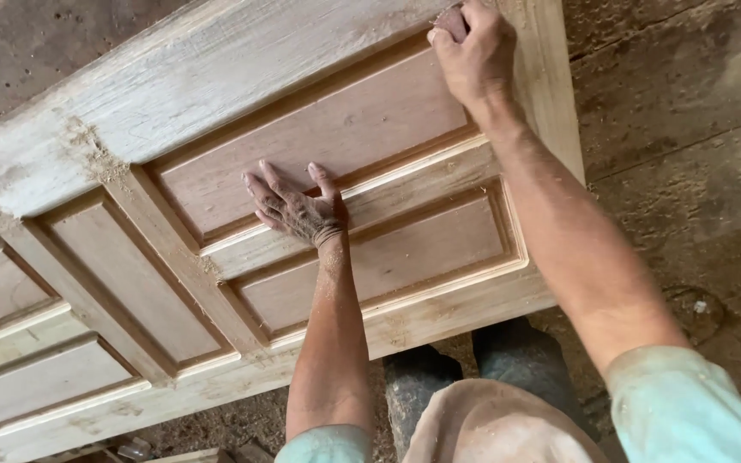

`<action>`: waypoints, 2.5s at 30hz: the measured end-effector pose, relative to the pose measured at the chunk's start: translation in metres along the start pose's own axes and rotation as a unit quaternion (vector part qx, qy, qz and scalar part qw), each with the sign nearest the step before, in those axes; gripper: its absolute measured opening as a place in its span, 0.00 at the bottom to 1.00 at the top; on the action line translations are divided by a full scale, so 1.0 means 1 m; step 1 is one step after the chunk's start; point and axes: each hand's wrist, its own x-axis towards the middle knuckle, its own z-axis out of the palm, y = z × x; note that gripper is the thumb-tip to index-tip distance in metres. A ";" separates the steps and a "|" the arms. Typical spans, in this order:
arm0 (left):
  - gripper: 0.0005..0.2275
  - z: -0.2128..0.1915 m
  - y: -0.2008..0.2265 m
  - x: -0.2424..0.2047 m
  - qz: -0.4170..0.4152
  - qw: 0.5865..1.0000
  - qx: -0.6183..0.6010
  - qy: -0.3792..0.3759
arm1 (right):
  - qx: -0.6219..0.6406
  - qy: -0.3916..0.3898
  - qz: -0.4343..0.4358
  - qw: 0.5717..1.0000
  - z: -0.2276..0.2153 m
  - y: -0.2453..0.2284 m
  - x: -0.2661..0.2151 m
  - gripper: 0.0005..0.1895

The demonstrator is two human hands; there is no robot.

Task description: Manual sanding of a wooden door with multiple panels using a sanding block to smooth the surface and edges.

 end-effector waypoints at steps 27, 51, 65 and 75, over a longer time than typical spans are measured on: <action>0.43 0.055 -0.053 0.000 0.019 0.999 -0.014 -0.040 | -0.184 0.074 -0.069 0.978 -0.062 0.066 -0.267 0.06; 0.30 -0.080 -0.389 -0.080 -0.113 0.987 0.047 0.105 | -0.380 -0.141 -0.490 0.772 -0.076 0.066 -0.180 0.07; 0.31 -0.095 -0.406 -0.085 -0.219 0.974 0.050 0.039 | -0.151 -0.136 -0.601 0.773 0.054 -0.013 -0.219 0.05; 0.28 -0.109 -0.394 -0.088 -0.247 0.969 0.010 0.021 | -0.115 -0.156 -0.590 0.784 0.252 -0.169 -0.308 0.11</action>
